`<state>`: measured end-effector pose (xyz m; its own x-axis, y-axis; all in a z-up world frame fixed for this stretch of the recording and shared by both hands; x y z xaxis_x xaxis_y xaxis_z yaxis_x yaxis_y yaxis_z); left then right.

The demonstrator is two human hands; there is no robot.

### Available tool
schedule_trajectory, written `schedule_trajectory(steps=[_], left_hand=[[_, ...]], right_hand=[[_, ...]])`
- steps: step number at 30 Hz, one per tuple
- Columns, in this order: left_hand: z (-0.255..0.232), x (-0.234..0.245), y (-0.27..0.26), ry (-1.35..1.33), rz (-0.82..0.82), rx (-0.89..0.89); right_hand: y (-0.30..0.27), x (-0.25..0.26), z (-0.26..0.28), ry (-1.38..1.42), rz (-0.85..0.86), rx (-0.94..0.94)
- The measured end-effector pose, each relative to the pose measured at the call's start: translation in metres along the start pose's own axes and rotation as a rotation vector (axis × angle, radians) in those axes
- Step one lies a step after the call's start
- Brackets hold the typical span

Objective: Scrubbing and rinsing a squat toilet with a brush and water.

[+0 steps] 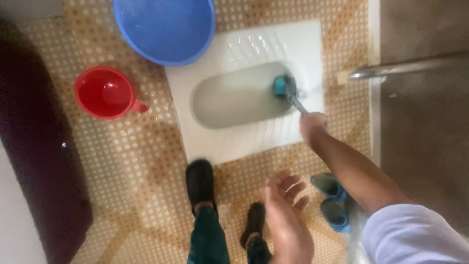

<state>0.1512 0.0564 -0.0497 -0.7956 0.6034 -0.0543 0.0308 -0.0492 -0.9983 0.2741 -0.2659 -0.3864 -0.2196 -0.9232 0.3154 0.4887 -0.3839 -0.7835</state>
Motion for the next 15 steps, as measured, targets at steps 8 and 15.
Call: schedule_trajectory(steps=[8, 15], left_hand=[[-0.007, 0.000, 0.012, 0.009, -0.045, 0.009], [-0.030, -0.015, -0.012, -0.094, 0.003, -0.124]], right_hand=[[0.018, 0.068, -0.113, 0.134, 0.252, 0.012], [-0.078, 0.007, -0.044, -1.115, -0.365, 0.198]])
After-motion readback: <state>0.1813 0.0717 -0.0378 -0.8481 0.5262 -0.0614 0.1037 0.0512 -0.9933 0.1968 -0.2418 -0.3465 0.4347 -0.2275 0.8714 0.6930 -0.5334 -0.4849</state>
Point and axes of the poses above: each hand's wrist, its own y-axis towards the middle knuckle, its own x-axis out of the back of the hand, z = x × y, the point moved 9 cm from there along y, towards the middle knuckle, and after that the axes turned 15 degrees about -z, right-handed, at the moved point
